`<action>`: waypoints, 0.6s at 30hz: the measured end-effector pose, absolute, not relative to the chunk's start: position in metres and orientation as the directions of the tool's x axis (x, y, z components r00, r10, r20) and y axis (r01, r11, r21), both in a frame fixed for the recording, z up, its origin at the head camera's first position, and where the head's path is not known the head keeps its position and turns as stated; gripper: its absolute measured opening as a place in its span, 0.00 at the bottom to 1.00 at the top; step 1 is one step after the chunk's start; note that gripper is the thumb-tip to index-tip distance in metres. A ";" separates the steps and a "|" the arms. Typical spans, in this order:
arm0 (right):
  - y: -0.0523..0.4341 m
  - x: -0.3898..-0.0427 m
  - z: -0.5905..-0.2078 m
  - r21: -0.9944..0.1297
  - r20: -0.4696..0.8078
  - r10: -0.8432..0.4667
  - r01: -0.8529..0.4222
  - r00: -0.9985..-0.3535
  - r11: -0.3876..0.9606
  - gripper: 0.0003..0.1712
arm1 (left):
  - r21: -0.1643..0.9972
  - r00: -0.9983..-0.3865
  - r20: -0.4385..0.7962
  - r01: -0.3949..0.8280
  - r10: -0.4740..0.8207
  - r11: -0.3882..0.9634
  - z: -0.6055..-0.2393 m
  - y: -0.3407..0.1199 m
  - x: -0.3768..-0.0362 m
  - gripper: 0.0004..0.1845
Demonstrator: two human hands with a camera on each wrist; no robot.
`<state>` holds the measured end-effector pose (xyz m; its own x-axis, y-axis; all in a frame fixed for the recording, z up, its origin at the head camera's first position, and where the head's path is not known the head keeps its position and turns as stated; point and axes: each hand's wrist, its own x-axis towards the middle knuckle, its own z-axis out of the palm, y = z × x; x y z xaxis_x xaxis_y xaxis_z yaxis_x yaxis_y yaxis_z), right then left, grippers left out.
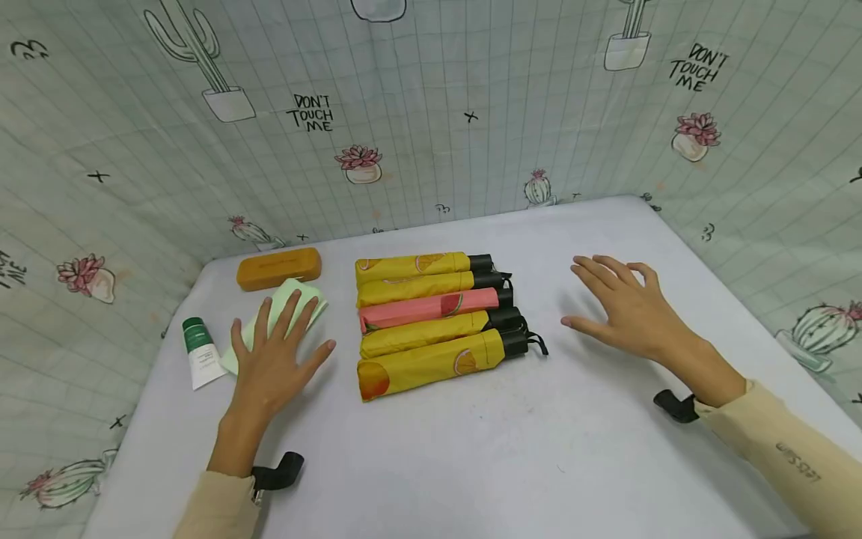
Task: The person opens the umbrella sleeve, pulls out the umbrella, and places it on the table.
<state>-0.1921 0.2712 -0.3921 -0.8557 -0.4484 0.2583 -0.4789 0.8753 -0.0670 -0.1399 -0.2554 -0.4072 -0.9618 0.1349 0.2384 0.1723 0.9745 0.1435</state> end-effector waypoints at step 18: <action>0.207 -0.162 -0.395 -0.287 0.321 -0.588 -0.668 -0.743 0.687 0.33 | 0.665 -0.919 0.300 0.393 0.255 0.635 -0.419 -0.205 -0.121 0.25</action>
<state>-0.1621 0.2070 -0.3946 -0.7425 -0.5880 0.3209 -0.6678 0.6867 -0.2871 -0.1213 -0.2049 -0.4186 -0.9191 0.2552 0.3002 0.3934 0.6349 0.6650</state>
